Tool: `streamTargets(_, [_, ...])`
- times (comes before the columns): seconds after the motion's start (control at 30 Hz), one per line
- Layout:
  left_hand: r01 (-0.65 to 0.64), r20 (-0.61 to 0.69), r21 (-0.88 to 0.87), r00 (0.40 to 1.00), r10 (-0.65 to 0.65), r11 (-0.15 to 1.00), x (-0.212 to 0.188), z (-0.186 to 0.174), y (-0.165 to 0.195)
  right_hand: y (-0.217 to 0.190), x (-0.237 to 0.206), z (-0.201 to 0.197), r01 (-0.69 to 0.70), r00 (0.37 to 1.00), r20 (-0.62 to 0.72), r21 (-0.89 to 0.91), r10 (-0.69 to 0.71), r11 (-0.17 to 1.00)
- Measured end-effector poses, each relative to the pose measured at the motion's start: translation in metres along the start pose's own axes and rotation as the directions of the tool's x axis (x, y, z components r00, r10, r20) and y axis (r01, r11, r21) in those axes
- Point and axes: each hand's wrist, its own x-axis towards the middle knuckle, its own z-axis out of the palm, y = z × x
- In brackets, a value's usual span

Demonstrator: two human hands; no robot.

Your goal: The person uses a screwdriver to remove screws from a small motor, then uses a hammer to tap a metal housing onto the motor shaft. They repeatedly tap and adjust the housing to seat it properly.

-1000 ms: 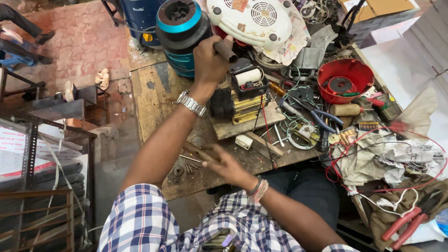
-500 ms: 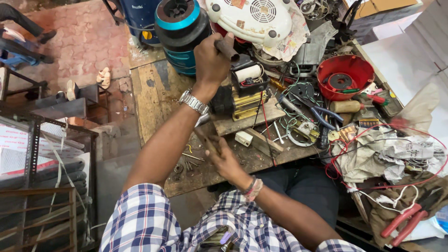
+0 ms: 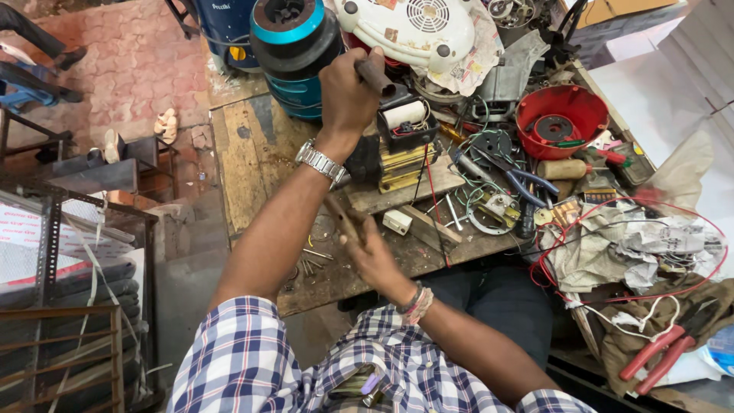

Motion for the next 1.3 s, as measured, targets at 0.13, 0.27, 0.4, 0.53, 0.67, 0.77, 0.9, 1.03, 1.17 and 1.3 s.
streamTargets(0.13, [0.08,0.013,-0.001,0.997,-0.08,0.997,-0.001,-0.001,0.003,0.006,0.004,-0.004,0.039,0.992,0.117,0.009,-0.039,0.999])
streamTargets(0.27, [-0.019,-0.008,0.099,1.0,0.02,0.995,-0.006,-0.003,0.006,0.012,0.001,0.001,-0.071,0.997,0.01,-0.094,0.072,0.993])
streamTargets(0.4, [-0.087,-0.003,0.084,0.996,0.087,0.993,-0.014,0.0,0.009,0.015,0.002,0.0,0.144,0.979,0.148,-0.003,-0.142,0.99])
streamTargets(0.53, [-0.014,0.054,0.084,0.999,0.01,0.996,-0.011,0.0,0.006,0.01,0.007,-0.004,-0.246,0.969,0.033,0.033,0.245,0.969])
streamTargets(0.67, [-0.047,0.046,0.025,0.998,0.046,0.999,-0.007,0.001,0.004,0.002,0.001,-0.007,0.004,0.998,0.055,-0.117,0.003,0.993])
streamTargets(0.77, [-0.053,0.029,-0.02,0.998,0.054,0.998,-0.005,0.0,0.002,-0.002,-0.002,-0.009,0.015,0.999,0.051,-0.084,-0.011,0.996])
streamTargets(0.9, [-0.009,0.04,-0.011,0.999,0.009,1.0,-0.001,0.001,-0.004,-0.012,-0.007,-0.015,0.121,0.992,0.056,-0.112,-0.115,0.986])
streamTargets(1.03, [-0.047,0.018,0.027,0.999,0.047,0.999,-0.001,0.002,-0.01,-0.024,-0.027,-0.029,-0.123,0.988,0.064,-0.191,0.137,0.974])
streamTargets(1.17, [-0.113,0.015,0.039,0.994,0.112,0.993,-0.005,0.003,-0.015,-0.029,-0.063,-0.072,0.045,0.999,0.029,-0.169,-0.041,0.985])
streamTargets(1.3, [0.022,0.102,0.013,0.995,-0.023,1.0,-0.008,0.002,-0.015,-0.022,-0.093,-0.143,-0.026,0.978,-0.203,-0.32,-0.041,0.947])
